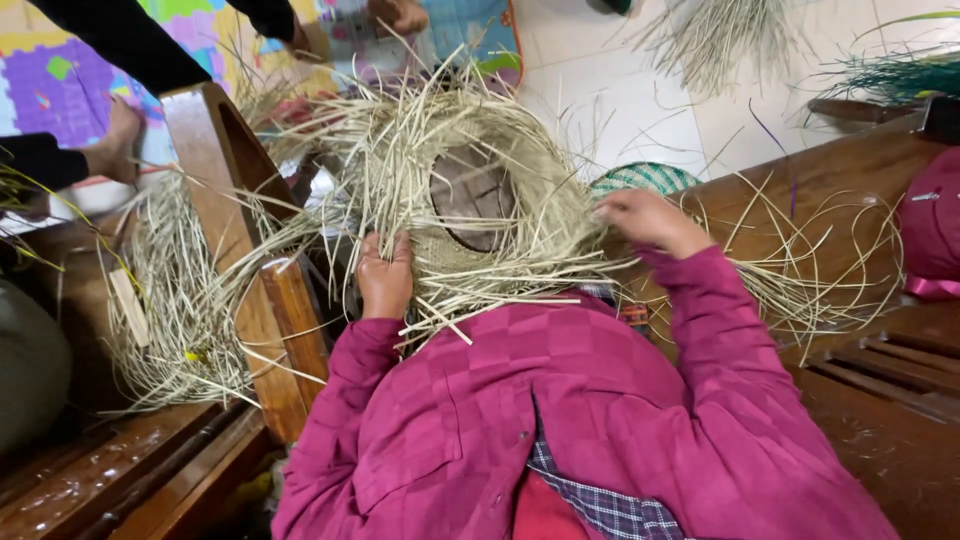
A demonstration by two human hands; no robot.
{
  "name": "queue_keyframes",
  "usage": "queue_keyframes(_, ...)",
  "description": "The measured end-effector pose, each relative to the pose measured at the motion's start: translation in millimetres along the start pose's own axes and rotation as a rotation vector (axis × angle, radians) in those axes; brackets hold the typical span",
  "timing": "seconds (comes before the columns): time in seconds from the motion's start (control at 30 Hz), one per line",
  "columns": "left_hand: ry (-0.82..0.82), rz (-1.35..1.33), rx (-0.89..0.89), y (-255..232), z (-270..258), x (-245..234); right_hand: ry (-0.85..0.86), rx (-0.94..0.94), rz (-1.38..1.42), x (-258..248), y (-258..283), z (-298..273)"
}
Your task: The person is weaving a straw hat by hand, interlacing individual straw strands into the structure.
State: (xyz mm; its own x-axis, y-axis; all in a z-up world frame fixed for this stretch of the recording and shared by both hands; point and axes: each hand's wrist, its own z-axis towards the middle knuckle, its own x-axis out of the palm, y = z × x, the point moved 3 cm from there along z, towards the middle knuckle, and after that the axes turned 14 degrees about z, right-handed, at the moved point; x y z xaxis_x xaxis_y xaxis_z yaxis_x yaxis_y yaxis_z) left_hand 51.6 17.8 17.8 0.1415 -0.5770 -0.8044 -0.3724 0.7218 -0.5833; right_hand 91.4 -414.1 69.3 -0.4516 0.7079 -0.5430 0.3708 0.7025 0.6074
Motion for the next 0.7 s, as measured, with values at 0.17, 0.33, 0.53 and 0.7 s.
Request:
queue_keyframes(0.17, 0.105, 0.007, -0.029, -19, -1, -7, -0.658, -0.346, -0.304, -71, -22, -20)
queue_keyframes(0.33, 0.047, 0.022, 0.108, -13, 0, 6, -0.558, -1.253, 0.113, -31, 159, -103)
queue_keyframes(0.53, -0.033, 0.034, 0.226, -14, 1, 4, 0.394, -1.393, 0.277, 127, 211, -34)
queue_keyframes(0.7, 0.129, -0.193, -0.185, -36, 2, -19, 0.695, -1.297, 0.111, 193, 176, -11)
